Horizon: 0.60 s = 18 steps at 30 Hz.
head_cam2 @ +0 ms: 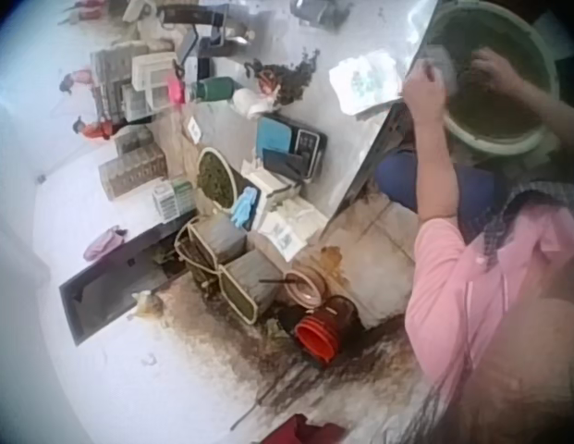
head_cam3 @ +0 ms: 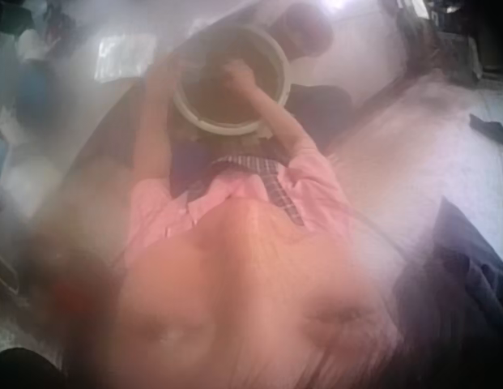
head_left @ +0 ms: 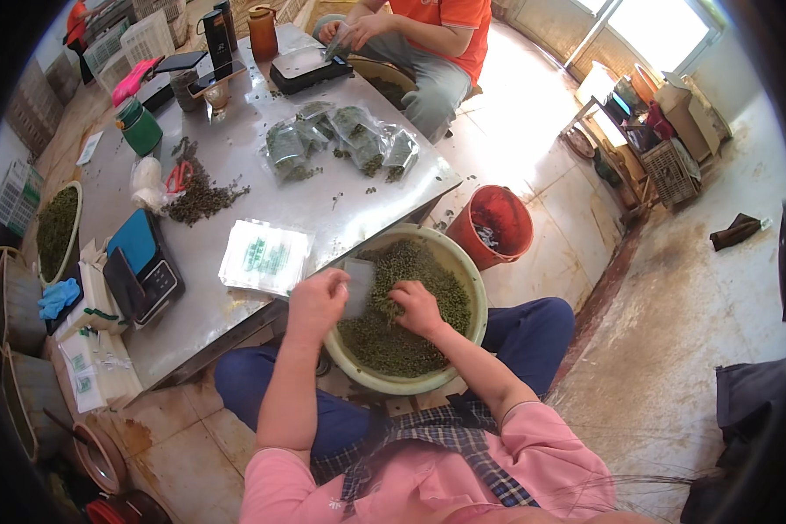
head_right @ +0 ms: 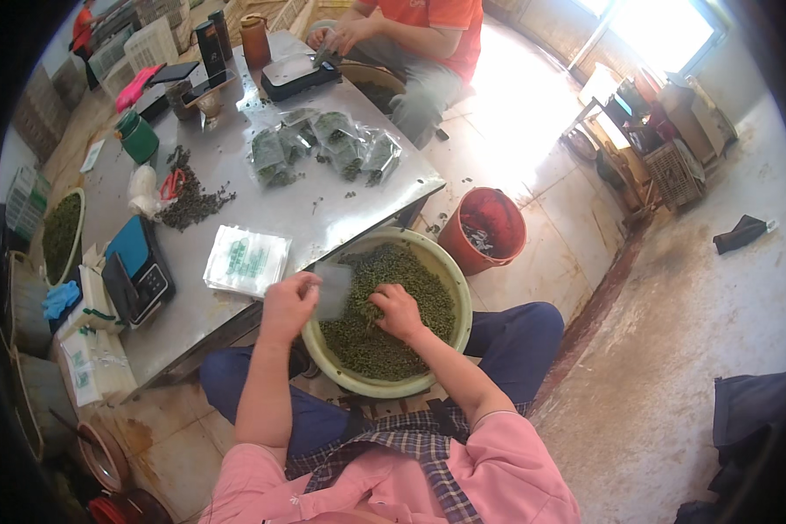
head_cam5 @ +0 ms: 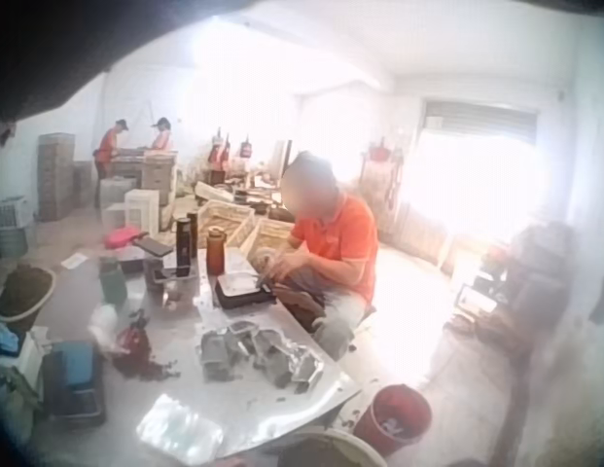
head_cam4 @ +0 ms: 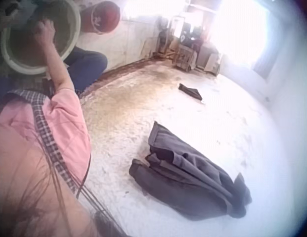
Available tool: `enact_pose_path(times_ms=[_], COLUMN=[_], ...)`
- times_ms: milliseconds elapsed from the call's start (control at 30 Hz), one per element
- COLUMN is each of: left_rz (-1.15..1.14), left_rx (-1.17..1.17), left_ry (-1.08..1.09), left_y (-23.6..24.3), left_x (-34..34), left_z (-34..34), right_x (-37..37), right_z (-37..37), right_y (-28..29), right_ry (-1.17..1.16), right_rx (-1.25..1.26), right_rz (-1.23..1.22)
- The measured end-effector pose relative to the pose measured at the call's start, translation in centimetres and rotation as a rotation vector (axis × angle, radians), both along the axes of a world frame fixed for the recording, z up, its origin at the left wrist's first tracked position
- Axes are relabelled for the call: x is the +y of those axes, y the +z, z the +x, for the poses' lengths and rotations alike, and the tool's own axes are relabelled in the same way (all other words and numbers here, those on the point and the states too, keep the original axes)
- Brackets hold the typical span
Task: The person scoops dried green vegetables from a large bowl into small plastic bags using their hands. They repeatedly fill each bag and place it on the table. A coworker is visible in the background performing a similar task.
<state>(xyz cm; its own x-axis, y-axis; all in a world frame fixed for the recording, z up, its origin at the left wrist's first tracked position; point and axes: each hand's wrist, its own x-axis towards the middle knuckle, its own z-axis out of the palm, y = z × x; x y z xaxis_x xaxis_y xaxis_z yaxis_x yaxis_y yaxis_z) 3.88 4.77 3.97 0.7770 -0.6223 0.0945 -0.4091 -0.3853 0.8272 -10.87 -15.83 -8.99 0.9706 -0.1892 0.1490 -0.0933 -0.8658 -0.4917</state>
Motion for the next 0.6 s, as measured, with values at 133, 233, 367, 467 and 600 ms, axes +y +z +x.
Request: enact_pose_path(times_ms=[133,233,367,467,600], left_rz=[0.435,0.374,0.258,0.177,0.093], left_rx=[-0.199,-0.157,-0.046,0.035,0.111], left_ry=[0.113,0.05,0.016,-0.046,-0.056], left_y=[-1.0,-4.2,-8.1,-8.8,-8.3], left_x=[-2.5,-3.6,-4.7,-5.8,-6.4], left_z=[-2.0,-2.2,-2.5,-3.0,-3.4], right_x=[-0.6,-0.4,1.6,2.2,1.4], right_z=[0.0,-0.3,0.0,0.8,1.8], right_y=[0.3,1.5,5.2,6.2,5.1], right_ry=[-0.235,-0.401,-0.426,-0.233,-0.105], right_rx=[-0.087,-0.084,-0.359,-0.44,-0.334], right_rz=[0.387,0.862,1.472,1.633,1.319])
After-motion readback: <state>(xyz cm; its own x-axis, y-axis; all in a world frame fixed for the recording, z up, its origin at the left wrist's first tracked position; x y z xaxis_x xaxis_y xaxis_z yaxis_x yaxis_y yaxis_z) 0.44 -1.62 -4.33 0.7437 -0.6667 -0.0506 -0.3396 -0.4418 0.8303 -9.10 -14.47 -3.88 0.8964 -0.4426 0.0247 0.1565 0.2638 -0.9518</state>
